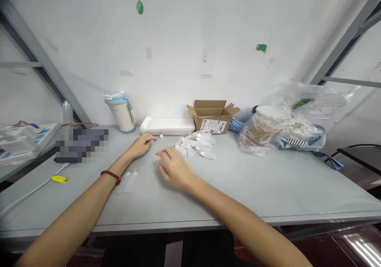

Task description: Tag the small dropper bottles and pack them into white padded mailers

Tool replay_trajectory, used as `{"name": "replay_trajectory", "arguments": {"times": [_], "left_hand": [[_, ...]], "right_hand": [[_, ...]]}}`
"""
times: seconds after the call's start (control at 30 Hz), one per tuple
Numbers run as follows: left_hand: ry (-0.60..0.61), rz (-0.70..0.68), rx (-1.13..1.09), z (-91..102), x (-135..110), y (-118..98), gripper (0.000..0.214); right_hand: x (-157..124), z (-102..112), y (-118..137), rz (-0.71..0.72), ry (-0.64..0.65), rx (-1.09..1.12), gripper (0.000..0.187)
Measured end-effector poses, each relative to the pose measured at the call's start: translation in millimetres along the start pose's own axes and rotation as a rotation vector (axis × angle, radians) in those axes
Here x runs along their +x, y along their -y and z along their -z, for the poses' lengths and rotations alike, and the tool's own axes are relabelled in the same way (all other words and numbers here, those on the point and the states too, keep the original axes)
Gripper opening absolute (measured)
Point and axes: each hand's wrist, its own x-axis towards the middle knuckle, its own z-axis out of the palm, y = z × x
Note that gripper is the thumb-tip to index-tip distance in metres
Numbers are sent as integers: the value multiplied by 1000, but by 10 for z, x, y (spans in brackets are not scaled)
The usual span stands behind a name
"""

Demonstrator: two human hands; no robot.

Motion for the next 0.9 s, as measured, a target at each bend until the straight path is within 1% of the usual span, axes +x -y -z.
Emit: {"name": "replay_trajectory", "arguments": {"times": [0.07, 0.13, 0.17, 0.23, 0.33, 0.43, 0.5, 0.6, 0.7, 0.83, 0.9], "left_hand": [[-12, 18, -2, 16, -18, -27, 33], [-25, 45, -12, 25, -33, -57, 32], [-31, 60, -20, 27, -39, -72, 32], [-41, 90, -37, 31, -50, -104, 31], [-50, 126, -69, 43, -60, -149, 29], [-54, 166, -115, 72, -64, -178, 25], [-57, 220, -154, 104, -74, -189, 22], [-45, 319, -244, 173, -119, -225, 23], [0, 365, -375, 269, -180, -316, 27], [104, 427, -644, 386, -225, -471, 25], [148, 473, -690, 409, -233, -518, 22]], "right_hand": [[-7, -57, 167, 63, 154, 63, 35], [-10, -122, 295, 85, 299, 62, 39], [-9, -153, 342, 96, 348, 44, 39], [-4, -202, 404, 117, 399, -6, 39], [2, -227, 436, 114, 411, -35, 37], [-8, -223, 415, 82, 405, -42, 33], [-24, -229, 374, 64, 396, -79, 29], [-55, -255, 282, 44, 380, -204, 23], [-82, -283, 183, 44, 347, -307, 20], [-100, -304, 94, 85, 296, -388, 20], [-98, -310, 73, 99, 262, -424, 20]]}}
